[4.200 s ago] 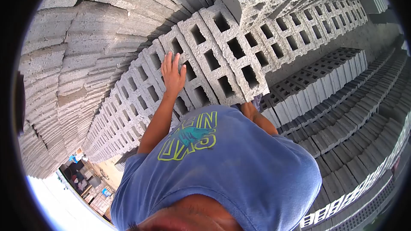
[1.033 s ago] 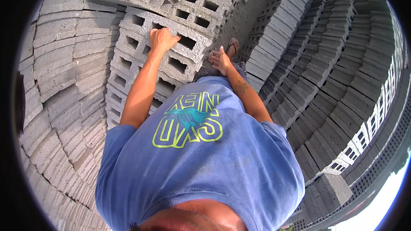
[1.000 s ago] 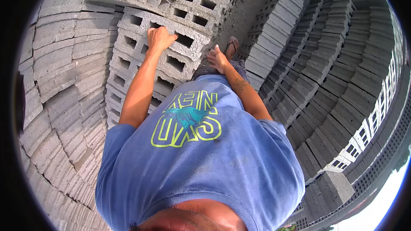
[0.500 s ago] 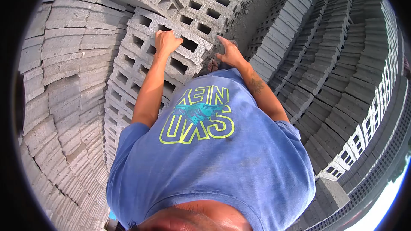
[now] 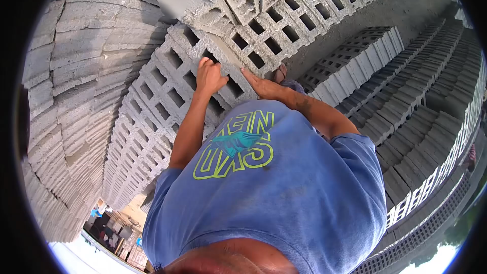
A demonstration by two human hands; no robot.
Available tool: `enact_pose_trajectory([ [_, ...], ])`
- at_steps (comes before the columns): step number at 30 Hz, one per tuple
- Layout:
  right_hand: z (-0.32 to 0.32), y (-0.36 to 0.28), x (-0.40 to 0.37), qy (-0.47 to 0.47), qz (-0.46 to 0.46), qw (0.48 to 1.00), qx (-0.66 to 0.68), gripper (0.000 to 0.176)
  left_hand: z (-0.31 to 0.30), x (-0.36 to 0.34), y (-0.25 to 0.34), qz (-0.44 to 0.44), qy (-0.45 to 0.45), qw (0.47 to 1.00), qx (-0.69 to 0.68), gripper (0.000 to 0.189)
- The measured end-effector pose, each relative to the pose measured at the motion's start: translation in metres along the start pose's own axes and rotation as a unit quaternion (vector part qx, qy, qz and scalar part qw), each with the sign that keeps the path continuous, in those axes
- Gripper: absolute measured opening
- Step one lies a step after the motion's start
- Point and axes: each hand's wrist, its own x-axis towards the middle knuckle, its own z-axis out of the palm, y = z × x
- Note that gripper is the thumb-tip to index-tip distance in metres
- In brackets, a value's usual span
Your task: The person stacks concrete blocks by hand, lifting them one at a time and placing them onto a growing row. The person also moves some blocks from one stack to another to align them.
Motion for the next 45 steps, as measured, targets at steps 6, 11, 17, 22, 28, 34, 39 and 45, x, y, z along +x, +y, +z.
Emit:
enact_pose_trajectory([
  [6,-0.015,0.013,0.009,-0.023,-0.039,0.999,0.027,0.103,-0.011,0.011,0.002,-0.025,-0.049,0.998,0.005,0.032],
  [11,-0.013,0.029,0.013,-0.034,-0.045,0.996,0.069,0.110,-0.017,0.021,0.006,-0.062,-0.063,0.996,0.025,0.033],
  [17,-0.014,0.019,0.018,-0.037,-0.065,0.989,0.127,0.112,-0.016,0.012,0.001,-0.037,-0.070,0.997,-0.009,0.039],
  [22,-0.024,0.003,0.016,-0.068,0.007,0.992,0.103,0.123,-0.018,-0.029,0.016,-0.084,0.178,0.969,-0.146,0.036],
  [28,-0.013,-0.012,0.022,-0.036,0.012,0.993,0.114,0.124,-0.038,-0.142,-0.015,-0.313,0.361,0.871,-0.117,0.023],
  [34,-0.021,-0.014,0.017,-0.069,0.032,0.996,0.044,0.126,-0.027,-0.240,-0.033,-0.449,0.361,0.814,-0.076,0.023],
  [39,-0.027,-0.017,0.010,-0.107,0.189,0.963,0.163,0.130,-0.011,-0.262,-0.024,-0.468,0.413,0.773,-0.115,0.020],
  [45,-0.027,-0.027,0.010,-0.022,0.305,0.912,0.275,0.102,-0.007,-0.268,-0.033,-0.450,0.428,0.772,-0.130,0.017],
])
